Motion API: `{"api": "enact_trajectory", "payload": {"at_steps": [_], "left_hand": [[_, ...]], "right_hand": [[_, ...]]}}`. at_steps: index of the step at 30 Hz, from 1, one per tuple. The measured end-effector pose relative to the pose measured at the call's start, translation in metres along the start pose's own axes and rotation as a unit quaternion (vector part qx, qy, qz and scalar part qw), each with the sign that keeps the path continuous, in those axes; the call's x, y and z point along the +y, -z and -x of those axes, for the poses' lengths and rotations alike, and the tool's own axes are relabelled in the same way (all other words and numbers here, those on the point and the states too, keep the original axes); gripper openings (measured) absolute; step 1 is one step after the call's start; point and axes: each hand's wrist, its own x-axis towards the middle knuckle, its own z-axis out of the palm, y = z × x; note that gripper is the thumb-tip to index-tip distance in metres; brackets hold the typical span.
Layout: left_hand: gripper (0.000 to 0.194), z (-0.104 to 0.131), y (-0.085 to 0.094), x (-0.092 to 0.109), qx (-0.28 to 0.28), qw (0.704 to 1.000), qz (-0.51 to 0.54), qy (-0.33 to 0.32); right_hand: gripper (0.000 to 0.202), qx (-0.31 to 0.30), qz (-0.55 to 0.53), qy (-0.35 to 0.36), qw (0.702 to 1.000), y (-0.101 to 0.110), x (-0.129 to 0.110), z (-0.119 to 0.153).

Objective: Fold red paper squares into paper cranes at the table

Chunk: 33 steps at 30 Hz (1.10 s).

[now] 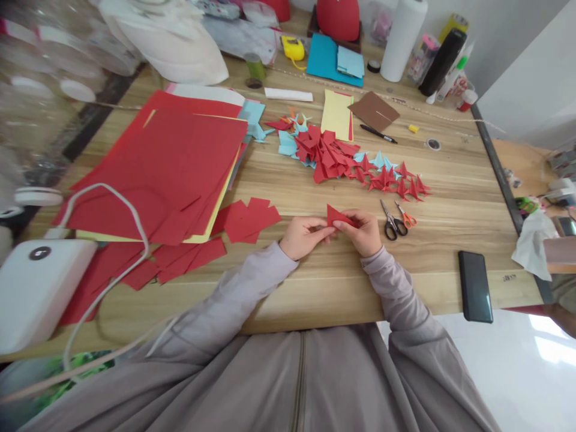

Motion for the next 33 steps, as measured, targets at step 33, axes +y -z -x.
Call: {"api": "enact_trajectory", "payload": {"at_steps": [33], "left_hand": [[0.030,0.002,0.006,0.012,-0.052,0.993,0.069,0.082]], "right_hand": [[0.028,0.065,-0.024,-0.057,0.996,0.004,0.004,-0.002]]}}
